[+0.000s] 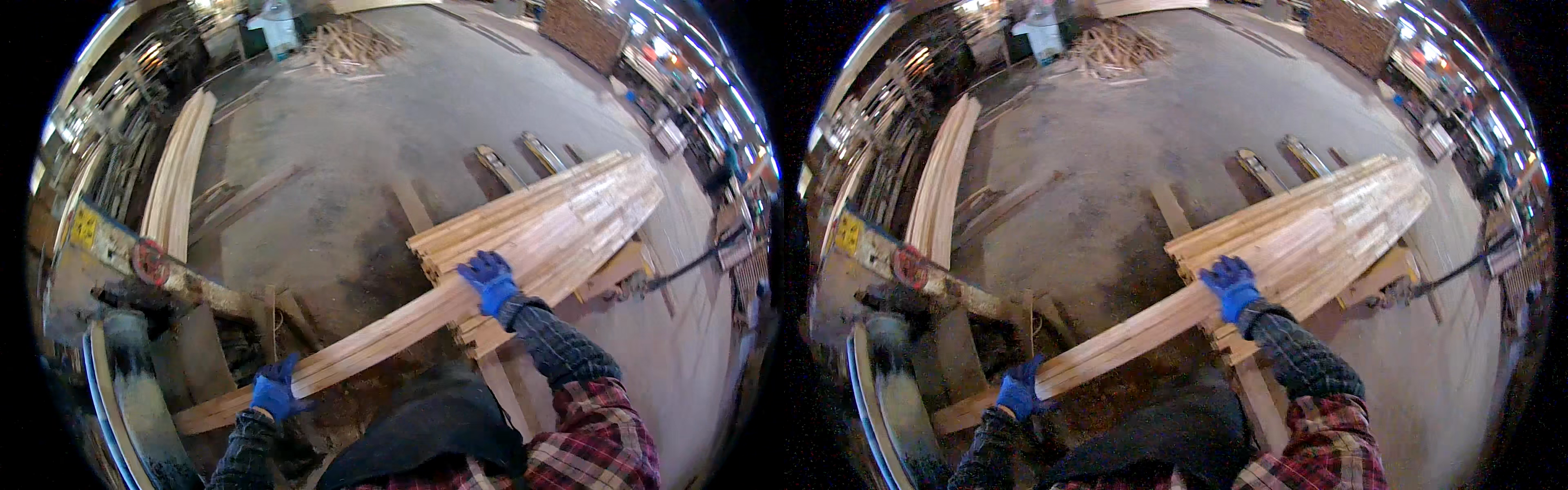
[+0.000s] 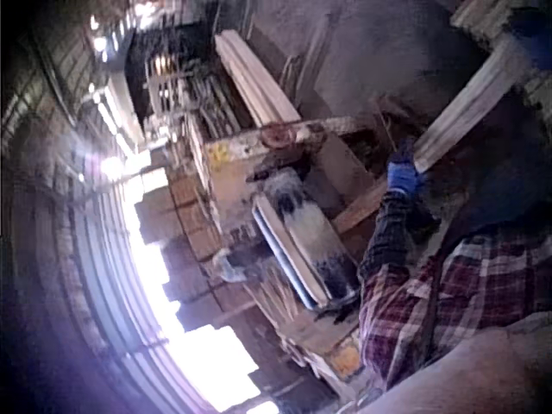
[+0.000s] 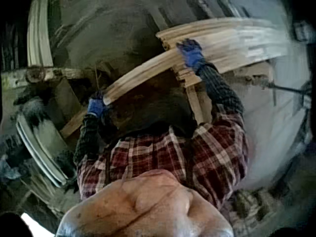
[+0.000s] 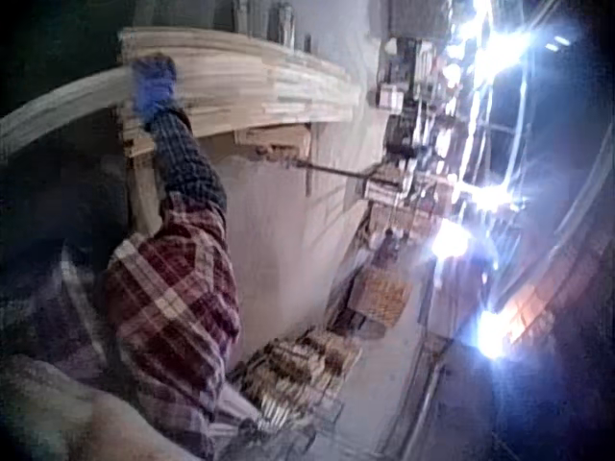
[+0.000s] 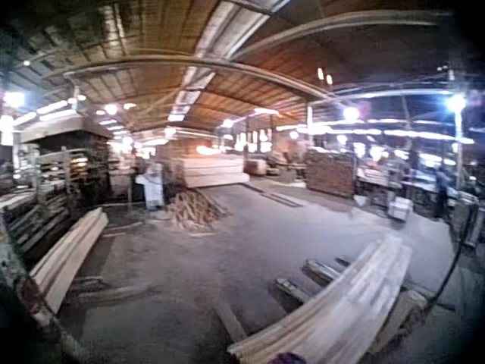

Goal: The person picks up wood planks from a stack and feeds them one by one into the rollers of a processing machine.

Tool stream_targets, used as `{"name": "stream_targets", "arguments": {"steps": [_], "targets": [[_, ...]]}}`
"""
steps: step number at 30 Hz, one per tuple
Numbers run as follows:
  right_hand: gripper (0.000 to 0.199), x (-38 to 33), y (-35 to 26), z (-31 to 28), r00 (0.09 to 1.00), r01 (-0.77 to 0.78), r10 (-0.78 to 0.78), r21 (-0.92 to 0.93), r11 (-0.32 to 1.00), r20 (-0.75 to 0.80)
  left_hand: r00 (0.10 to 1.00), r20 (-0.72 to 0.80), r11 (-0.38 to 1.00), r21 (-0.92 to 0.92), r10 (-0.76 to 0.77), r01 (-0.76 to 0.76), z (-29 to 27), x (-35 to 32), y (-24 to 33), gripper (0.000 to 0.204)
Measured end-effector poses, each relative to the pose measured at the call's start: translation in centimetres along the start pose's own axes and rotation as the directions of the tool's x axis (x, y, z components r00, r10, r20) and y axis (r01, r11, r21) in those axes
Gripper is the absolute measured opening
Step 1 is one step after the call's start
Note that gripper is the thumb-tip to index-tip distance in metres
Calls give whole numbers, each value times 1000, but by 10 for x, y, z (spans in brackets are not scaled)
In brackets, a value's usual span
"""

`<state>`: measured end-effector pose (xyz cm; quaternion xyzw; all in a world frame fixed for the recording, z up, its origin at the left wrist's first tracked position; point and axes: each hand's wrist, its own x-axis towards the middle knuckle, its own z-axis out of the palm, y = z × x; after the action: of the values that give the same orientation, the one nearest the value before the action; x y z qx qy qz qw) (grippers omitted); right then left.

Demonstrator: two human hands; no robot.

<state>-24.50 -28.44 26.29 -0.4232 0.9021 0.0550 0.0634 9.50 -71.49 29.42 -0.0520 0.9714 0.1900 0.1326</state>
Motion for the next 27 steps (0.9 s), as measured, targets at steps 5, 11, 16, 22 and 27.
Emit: {"name": "stream_targets", "arguments": {"steps": [5,11,16,22,27], "targets": [[87,6,-65,13,956,67,-30,118,991,-293,967,-120,972,-37,226,-232,16,95,90,106],[85,-39,-75,-3,812,161,114,407,899,-572,933,-146,927,-141,328,-348,28,182,185,105],[82,-130,-15,30,625,-239,610,625,743,-486,908,-176,886,-212,380,-412,38,221,237,100],[81,-222,39,130,404,-487,904,804,341,-138,915,230,846,-502,331,-180,26,270,282,72],[78,-235,61,162,393,-496,911,863,95,125,705,592,565,-759,391,324,54,321,241,59]]}}
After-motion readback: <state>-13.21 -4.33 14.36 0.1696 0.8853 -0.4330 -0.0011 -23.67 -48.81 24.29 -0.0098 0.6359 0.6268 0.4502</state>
